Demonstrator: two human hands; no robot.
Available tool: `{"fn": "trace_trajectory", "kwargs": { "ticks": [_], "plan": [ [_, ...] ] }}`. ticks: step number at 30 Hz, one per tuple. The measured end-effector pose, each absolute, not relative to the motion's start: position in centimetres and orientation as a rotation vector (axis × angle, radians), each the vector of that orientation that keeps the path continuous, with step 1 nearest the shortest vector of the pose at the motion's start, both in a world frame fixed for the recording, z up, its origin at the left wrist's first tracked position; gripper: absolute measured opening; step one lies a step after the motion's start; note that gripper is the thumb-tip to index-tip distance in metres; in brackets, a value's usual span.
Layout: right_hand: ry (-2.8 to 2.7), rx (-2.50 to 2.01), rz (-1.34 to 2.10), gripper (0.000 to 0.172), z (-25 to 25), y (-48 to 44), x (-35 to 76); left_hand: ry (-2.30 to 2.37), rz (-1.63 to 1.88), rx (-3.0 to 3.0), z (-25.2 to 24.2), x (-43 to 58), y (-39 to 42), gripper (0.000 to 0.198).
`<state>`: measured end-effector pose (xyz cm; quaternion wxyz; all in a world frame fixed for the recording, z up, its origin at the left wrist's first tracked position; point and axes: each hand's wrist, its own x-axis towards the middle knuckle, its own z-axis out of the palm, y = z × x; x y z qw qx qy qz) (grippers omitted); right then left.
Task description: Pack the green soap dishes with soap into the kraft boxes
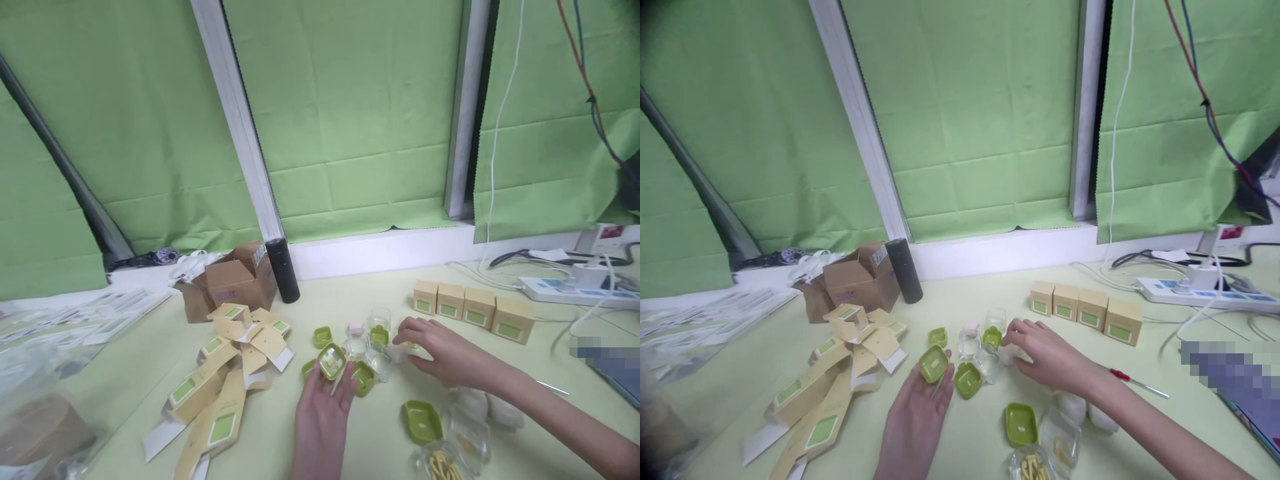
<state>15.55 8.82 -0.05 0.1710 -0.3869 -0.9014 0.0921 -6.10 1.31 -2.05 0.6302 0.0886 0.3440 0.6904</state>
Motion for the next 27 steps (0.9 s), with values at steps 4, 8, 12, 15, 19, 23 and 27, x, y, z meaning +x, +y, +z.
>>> {"fn": "trace_trajectory", "kwargs": {
  "ticks": [4,8,12,15,19,23,27],
  "plan": [
    [-2.524,-1.173,0.179,0.032,-2.3,9.8,14.7,0.793,1.604,0.204,-2.2,-6.1,1.4,0.015],
    [-2.501,-1.212,0.139,0.025,-3.8,10.2,13.9,0.806,1.454,0.295,-3.6,-5.1,1.2,0.02],
    [-2.479,-1.189,0.202,0.017,-2.3,9.7,15.1,0.781,1.348,0.348,-4.2,-4.4,0.8,0.022],
    [-2.368,-1.044,0.517,0.026,-0.3,8.4,15.6,0.762,1.275,0.306,-4.0,-3.9,0.5,0.026],
    [-2.127,-0.828,1.021,0.031,0.3,5.5,13.8,0.613,1.243,0.3,-4.0,-3.5,0.3,0.022],
    [-2.241,-0.839,0.821,0.031,-0.3,3.4,12.2,0.559,1.193,0.344,-4.6,-3.2,0.2,0.016],
    [-2.471,-0.681,0.451,0.036,-0.1,3.4,12.4,0.6,1.185,0.329,-4.9,-3.2,0.2,0.018]
  ]
}}
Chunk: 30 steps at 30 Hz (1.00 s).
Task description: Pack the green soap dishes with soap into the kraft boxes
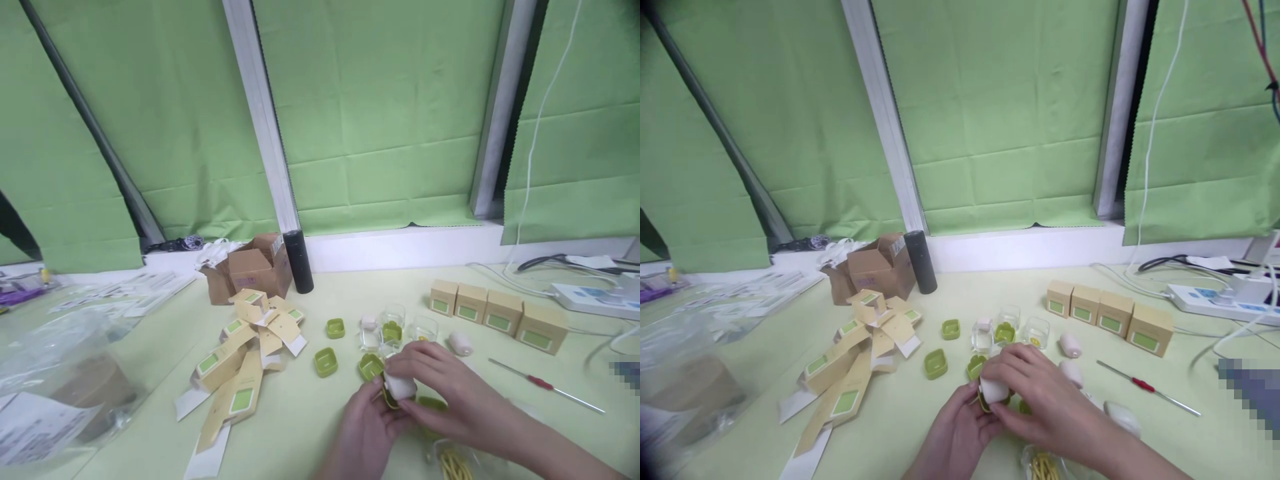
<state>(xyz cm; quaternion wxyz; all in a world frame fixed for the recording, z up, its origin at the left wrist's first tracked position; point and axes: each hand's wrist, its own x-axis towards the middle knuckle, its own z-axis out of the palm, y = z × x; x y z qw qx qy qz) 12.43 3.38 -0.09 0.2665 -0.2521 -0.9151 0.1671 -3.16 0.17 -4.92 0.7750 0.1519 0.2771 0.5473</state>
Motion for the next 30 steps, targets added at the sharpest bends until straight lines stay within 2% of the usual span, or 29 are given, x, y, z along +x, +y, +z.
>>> {"fn": "trace_trajectory", "kwargs": {
  "ticks": [6,13,16,21,30],
  "plan": [
    [-2.564,-0.58,0.258,0.032,-0.5,3.9,12.5,0.572,1.227,0.386,-4.8,-3.2,0.0,0.02],
    [-2.467,-0.601,0.323,0.026,-1.4,3.6,12.2,0.515,1.244,0.392,-4.6,-3.1,-0.2,0.014],
    [-2.501,-0.604,0.329,0.024,-1.1,3.4,12.0,0.546,1.234,0.419,-4.9,-3.1,-0.1,0.02],
    [-2.565,-0.662,0.276,0.025,-0.3,3.1,12.2,0.626,1.224,0.528,-4.6,-3.2,-0.1,0.029],
    [-2.542,-0.634,0.124,0.028,0.2,2.3,12.2,0.625,1.214,0.625,-4.9,-3.8,-0.2,0.028]
  ]
}}
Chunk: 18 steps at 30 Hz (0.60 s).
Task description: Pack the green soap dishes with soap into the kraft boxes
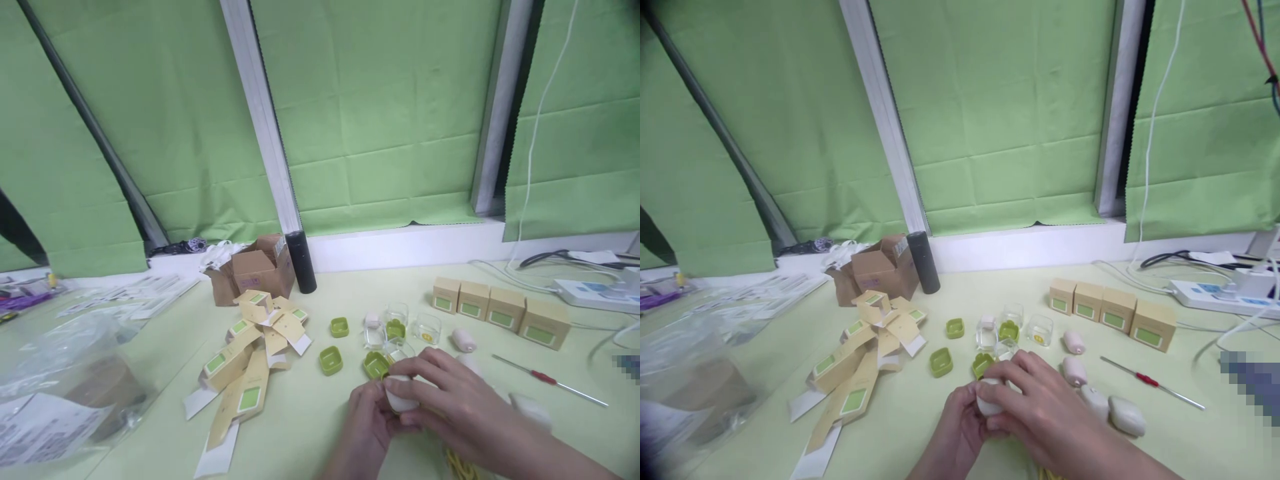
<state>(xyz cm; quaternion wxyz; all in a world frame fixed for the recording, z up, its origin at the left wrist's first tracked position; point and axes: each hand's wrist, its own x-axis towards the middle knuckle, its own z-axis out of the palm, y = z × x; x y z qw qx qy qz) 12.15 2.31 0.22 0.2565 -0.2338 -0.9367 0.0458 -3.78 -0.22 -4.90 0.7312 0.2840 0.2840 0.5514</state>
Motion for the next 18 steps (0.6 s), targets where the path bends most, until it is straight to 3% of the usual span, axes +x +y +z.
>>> {"fn": "trace_trajectory", "kwargs": {
  "ticks": [6,11,13,16,18],
  "plan": [
    [-2.459,-0.611,0.148,0.039,-1.1,2.7,11.8,0.601,1.191,0.54,-4.8,-3.7,-0.2,0.028],
    [-2.412,-0.742,0.464,0.016,-0.2,2.0,11.5,0.573,1.181,0.632,-5.4,-3.3,0.0,0.059],
    [-2.374,-0.751,0.573,0.018,0.3,1.8,11.6,0.594,1.182,0.751,-5.7,-3.4,0.1,0.069],
    [-2.318,-0.83,0.632,0.032,0.9,1.9,12.1,0.658,1.197,0.914,-5.7,-3.7,0.0,0.058],
    [-2.34,-0.838,0.6,0.03,1.1,2.2,12.5,0.71,1.215,0.979,-5.5,-3.9,-0.1,0.049]
  ]
}}
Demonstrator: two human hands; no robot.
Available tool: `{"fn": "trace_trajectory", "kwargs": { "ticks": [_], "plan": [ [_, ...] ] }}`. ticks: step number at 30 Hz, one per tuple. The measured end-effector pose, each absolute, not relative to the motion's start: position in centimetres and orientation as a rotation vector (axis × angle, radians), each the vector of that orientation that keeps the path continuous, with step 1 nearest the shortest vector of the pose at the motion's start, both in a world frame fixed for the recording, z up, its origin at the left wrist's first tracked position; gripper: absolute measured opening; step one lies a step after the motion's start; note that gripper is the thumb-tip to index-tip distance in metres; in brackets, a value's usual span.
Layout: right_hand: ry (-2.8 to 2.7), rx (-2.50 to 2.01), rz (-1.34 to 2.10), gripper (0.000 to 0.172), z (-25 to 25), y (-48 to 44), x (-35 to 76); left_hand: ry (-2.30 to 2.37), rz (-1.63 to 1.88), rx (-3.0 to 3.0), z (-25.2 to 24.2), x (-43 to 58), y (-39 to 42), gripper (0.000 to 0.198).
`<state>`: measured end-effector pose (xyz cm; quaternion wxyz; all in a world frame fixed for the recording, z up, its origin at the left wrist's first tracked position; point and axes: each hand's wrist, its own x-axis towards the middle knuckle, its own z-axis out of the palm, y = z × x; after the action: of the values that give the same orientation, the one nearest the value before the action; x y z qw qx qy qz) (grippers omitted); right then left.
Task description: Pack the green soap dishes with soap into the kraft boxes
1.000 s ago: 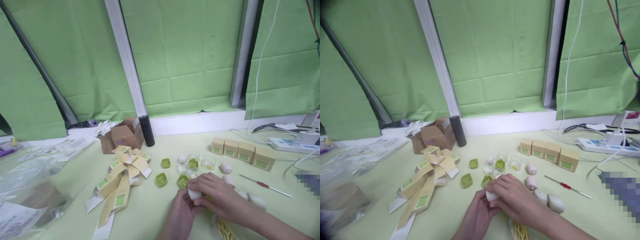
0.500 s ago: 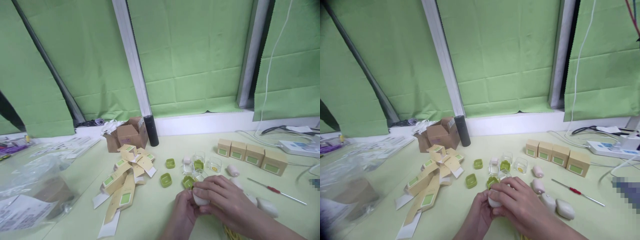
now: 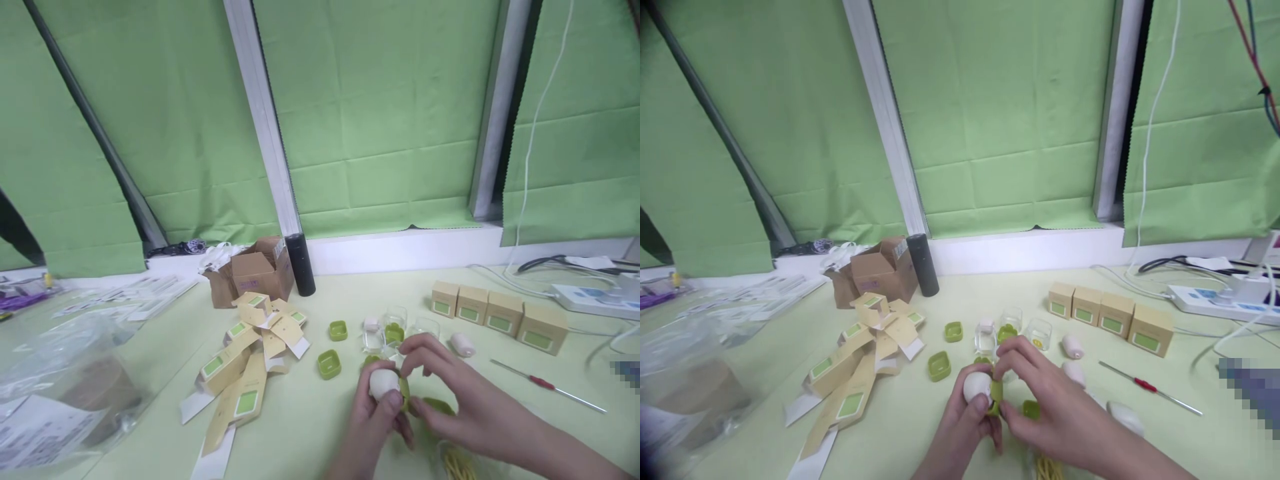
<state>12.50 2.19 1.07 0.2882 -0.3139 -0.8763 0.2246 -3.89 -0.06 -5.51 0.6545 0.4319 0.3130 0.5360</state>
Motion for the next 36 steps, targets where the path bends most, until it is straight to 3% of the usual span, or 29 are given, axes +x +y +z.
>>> {"fn": "trace_trajectory", "kwargs": {
  "ticks": [5,10,19,27,36],
  "plan": [
    [-2.37,-0.787,0.603,0.031,0.7,2.8,12.6,0.711,1.257,1.047,-5.3,-4.0,-0.1,0.047],
    [-2.318,-0.761,0.661,0.022,0.4,2.7,12.4,0.722,1.3,1.026,-4.8,-3.7,-0.5,0.039],
    [-2.309,-0.671,0.665,0.035,-0.5,2.8,12.2,0.746,1.353,1.075,-5.0,-3.5,-0.8,0.035],
    [-2.296,-0.802,0.444,0.028,-1.5,2.6,11.4,0.698,1.168,0.907,-4.2,-3.6,-0.7,0.036],
    [-2.227,-0.73,0.547,0.024,-1.4,2.5,11.3,0.783,1.208,0.95,-3.8,-3.7,-1.2,0.033]
  ]
}}
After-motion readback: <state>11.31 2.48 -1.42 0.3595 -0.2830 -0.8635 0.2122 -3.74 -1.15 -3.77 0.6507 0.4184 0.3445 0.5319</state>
